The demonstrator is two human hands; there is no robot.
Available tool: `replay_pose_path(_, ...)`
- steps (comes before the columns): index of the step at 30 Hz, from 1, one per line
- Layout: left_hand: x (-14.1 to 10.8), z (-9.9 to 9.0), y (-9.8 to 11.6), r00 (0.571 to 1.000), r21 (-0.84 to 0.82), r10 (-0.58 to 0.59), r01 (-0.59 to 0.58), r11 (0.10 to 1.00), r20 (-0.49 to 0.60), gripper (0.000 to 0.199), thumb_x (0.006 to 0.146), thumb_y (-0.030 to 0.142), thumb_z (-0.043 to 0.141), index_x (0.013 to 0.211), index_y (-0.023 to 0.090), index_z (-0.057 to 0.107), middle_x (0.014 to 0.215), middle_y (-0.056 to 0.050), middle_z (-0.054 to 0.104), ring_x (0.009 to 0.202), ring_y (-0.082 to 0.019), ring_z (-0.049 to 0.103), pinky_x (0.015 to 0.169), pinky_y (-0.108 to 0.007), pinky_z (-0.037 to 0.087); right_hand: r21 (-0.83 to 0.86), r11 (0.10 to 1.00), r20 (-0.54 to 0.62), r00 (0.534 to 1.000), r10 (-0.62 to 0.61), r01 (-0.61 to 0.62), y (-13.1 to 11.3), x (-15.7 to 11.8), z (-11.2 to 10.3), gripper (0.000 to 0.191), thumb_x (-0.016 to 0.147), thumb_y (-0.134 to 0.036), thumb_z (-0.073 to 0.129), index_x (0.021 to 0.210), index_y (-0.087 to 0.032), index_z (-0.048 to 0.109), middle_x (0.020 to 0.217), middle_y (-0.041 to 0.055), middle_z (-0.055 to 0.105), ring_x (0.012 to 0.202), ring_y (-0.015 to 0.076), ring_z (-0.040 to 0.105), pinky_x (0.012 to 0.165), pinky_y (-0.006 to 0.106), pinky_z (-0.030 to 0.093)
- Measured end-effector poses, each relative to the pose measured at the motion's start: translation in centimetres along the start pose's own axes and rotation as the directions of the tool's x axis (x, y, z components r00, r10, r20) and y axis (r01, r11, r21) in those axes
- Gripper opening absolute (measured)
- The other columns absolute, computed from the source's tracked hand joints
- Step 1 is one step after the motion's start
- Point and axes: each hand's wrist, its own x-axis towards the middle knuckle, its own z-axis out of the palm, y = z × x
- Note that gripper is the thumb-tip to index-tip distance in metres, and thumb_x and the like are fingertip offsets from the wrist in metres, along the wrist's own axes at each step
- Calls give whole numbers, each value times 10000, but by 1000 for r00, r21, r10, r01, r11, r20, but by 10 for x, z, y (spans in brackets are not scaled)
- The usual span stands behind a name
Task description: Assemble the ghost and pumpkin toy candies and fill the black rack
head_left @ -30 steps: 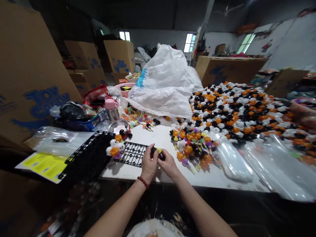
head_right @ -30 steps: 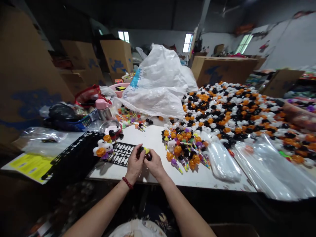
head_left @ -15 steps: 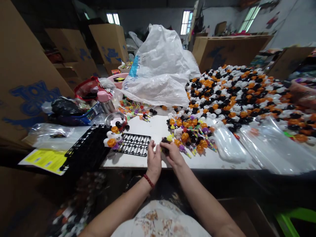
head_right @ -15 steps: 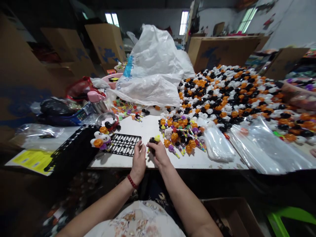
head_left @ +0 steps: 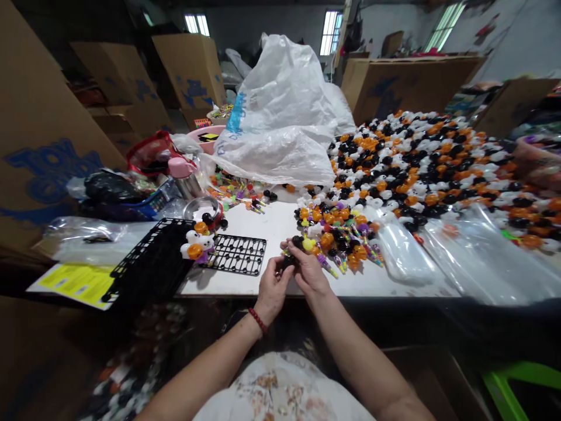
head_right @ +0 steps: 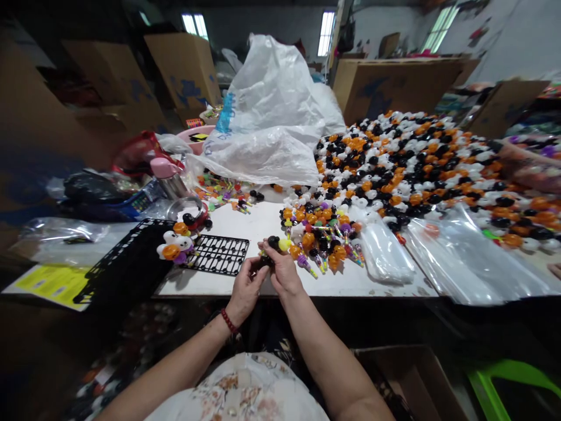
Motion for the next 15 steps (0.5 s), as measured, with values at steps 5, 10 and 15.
replay_pose_path(5,7,-17,4,982,-280,-187,186,942,22,376,808,456,680,1052,184,594,886,-3,606,663,-85,500,617,-213,441,-375,902,129,975,-180,216,-21,2,-23,360,692,-407,795,945,-218,621,777,-14,619,659,124,550,584,246,458)
replay_pose_path(10,14,-30,10,956,-501,-290,269,822,37,365,741,443,729,966,199,577,810,19,558,648,-80,484,558,-185,425,-618,762,284,959,-13,194,-31,-19,-42,290,779,-464,718,878,-200,647,623,-48,484,509,80,365,454,225,282)
replay_pose_path(15,13,-34,15,948,-497,-282,316,808,145,287,756,416,708,866,186,574,714,50,486,559,-55,415,519,-174,388,-671,728,271,960,67,139,-36,-30,-47,328,747,-491,739,849,-189,662,612,-48,448,525,80,349,446,216,245)
